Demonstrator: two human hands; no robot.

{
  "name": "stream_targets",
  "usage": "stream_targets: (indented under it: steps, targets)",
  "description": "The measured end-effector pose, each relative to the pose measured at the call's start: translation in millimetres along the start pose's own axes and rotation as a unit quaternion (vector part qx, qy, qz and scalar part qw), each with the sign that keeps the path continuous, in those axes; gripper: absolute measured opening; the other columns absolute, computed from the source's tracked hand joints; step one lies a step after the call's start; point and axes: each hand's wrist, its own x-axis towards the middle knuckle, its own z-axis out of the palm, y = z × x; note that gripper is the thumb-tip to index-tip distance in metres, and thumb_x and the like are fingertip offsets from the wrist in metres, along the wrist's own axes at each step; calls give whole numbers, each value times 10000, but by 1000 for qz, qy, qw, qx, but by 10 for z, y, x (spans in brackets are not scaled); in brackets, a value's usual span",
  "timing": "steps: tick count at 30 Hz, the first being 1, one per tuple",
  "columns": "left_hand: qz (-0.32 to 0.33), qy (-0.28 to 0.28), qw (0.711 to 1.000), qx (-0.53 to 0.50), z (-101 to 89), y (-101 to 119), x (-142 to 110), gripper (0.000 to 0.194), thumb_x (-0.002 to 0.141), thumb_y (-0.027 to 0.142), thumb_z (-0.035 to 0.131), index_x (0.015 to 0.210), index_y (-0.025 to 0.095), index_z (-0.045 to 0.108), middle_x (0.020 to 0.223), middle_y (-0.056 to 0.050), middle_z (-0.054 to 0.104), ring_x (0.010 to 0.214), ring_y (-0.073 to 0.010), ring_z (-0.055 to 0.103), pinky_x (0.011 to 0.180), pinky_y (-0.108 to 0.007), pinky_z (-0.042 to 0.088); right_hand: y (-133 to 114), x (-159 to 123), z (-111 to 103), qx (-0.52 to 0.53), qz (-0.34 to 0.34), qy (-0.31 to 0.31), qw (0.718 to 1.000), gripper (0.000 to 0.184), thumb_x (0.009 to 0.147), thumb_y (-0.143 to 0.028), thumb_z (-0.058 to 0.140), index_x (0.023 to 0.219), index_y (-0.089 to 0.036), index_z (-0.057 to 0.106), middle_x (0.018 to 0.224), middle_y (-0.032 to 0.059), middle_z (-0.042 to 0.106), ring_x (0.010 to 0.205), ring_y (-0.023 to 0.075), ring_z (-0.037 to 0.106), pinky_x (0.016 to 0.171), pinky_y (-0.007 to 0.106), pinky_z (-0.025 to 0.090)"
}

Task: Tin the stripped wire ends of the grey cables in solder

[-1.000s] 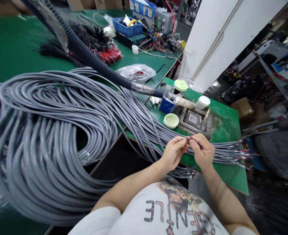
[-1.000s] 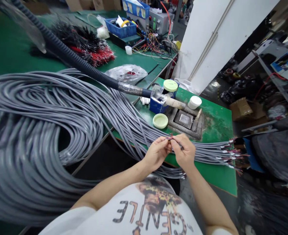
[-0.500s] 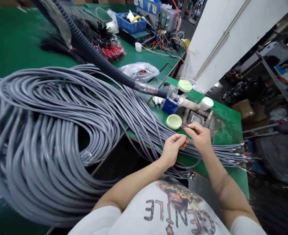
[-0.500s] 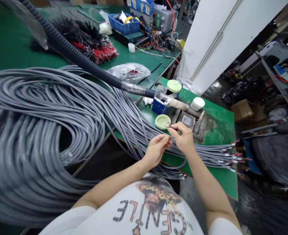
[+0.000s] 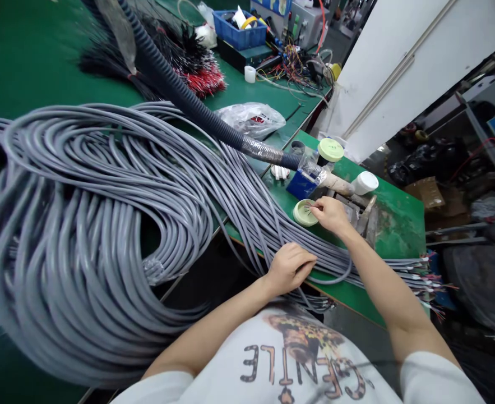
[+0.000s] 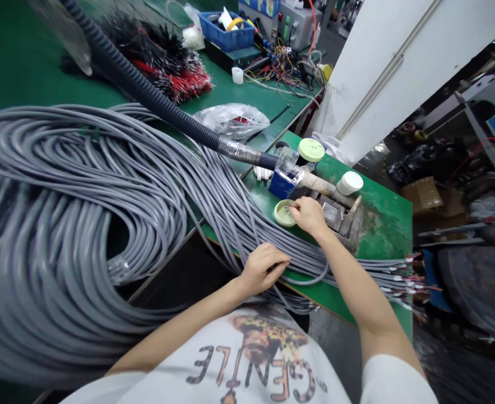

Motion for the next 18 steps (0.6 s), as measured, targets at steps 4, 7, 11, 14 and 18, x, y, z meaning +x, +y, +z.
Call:
stream_targets:
  steps: [4, 7, 11, 14, 18]
  targets:
    - [-3, -8, 1000, -1, -11, 6, 2, 182, 863, 218, 572, 1003, 231, 687, 861, -79, 720, 819, -199, 631, 786, -359, 440, -29, 37, 18, -25, -10, -5, 1000, 213, 799, -279, 545, 788, -176, 730, 823, 70, 693, 763, 187, 584, 659, 280, 366]
    - [-7, -2, 1000, -15, -20, 11, 2, 171, 855, 219, 590, 991, 234, 693, 845, -74, 718, 805, -194, 633, 780, -351, 438, -35, 17, -67, -26, -16, 0, 1000, 221, 805, -282, 536, 787, -173, 727, 817, 64, 691, 752, 180, 585, 663, 277, 370]
    - [3, -1, 1000, -12, -21, 3, -2, 183, 858, 201, 581, 1011, 225, 679, 863, -77, 720, 804, -190, 630, 781, -353, 441, 164, -119, -314, 22, -5, 48, 999, 244, 806, -320, 538, 764, -164, 722, 758, 50, 682, 683, 159, 574, 624, 264, 371]
    - [23, 6, 1000, 10, -15, -10, -9, 187, 855, 176, 574, 1014, 219, 663, 863, -71, 719, 799, -186, 626, 770, -350, 449, 496, -269, -459, 47, 54, 76, 995, 266, 778, -355, 555, 728, -156, 724, 690, 44, 682, 632, 155, 570, 584, 259, 358]
    - [40, 8, 999, 31, -8, -28, -21, 184, 844, 155, 584, 1006, 212, 650, 868, -69, 722, 794, -182, 633, 758, -343, 460, 938, -401, -443, 24, 186, 82, 979, 290, 748, -373, 555, 706, -153, 739, 630, 45, 687, 612, 167, 594, 556, 254, 351]
